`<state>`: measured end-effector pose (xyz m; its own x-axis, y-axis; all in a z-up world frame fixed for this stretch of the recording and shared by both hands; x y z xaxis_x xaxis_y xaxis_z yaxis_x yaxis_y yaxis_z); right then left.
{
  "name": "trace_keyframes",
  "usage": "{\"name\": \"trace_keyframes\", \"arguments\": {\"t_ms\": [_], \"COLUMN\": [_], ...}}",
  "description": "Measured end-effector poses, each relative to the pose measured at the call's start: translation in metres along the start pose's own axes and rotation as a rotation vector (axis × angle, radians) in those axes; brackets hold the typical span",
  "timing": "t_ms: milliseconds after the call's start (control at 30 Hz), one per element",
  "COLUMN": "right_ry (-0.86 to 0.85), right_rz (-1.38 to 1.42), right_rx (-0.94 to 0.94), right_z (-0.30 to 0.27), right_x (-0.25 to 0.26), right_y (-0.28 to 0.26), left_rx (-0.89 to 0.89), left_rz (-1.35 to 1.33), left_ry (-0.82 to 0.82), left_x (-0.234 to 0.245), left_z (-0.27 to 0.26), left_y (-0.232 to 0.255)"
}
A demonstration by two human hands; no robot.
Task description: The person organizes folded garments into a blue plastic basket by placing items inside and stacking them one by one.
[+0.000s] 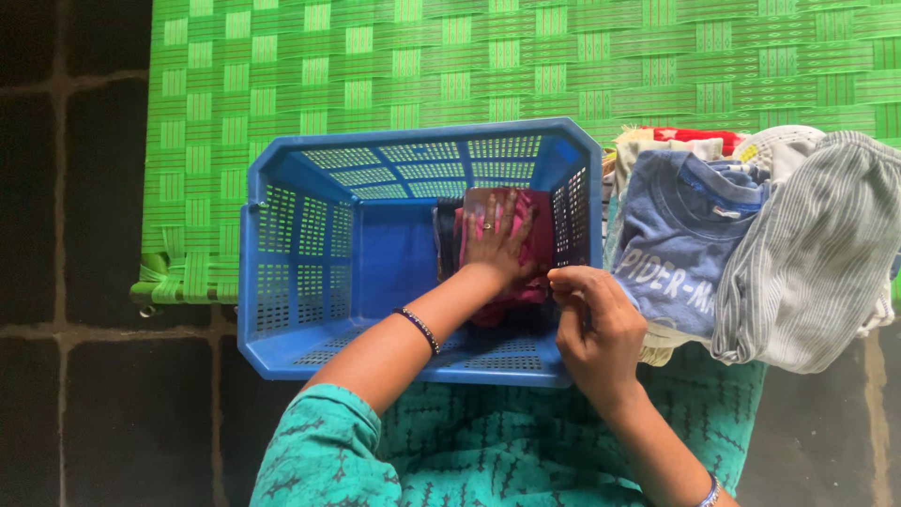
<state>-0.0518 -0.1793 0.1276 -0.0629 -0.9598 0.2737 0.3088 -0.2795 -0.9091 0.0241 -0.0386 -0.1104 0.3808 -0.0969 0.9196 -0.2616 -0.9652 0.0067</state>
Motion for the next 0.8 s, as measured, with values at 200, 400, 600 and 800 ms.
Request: {"name": "trace_keyframes", "arguments": {"t_ms": [200,400,600,800], "right_ry": [-0.013,-0.029,-0.038,-0.060], "right_rz": [-0.031,-0.038,-0.042,-0.056], "right_rx": [-0.023,-0.020,-0.043,-0.044], "right_z": [0.001,0.003,0.004,0.005], "right_x": [0.000,-0.001,-0.003,-0.004], "right_y": [0.000,-0.002,-0.003,-0.003], "left_rx": [0.017,0.015,0.023,0.027], "left_rz": [-0.033,-0.066,-0.038,-0.043], "left_ry": [0.041,-0.068,-0.079,-0.007], "left_x": [-0.008,0.002,-0.001,-0.008], "left_z": [0.003,0.001,0.001,0.000], "left_y": [0.000,0.002,0.005,0.006]}}
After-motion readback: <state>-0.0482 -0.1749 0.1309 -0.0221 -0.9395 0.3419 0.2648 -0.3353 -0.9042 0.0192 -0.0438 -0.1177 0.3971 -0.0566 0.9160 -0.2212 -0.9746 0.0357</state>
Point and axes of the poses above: each hand's wrist, its own z-axis towards the middle knuckle, its own x-axis out of the back of the hand, y = z × x, the point moved 5 cm from there along z, towards the middle knuckle, and after that the axes turned 12 degrees about z, right-handed, at the moved point
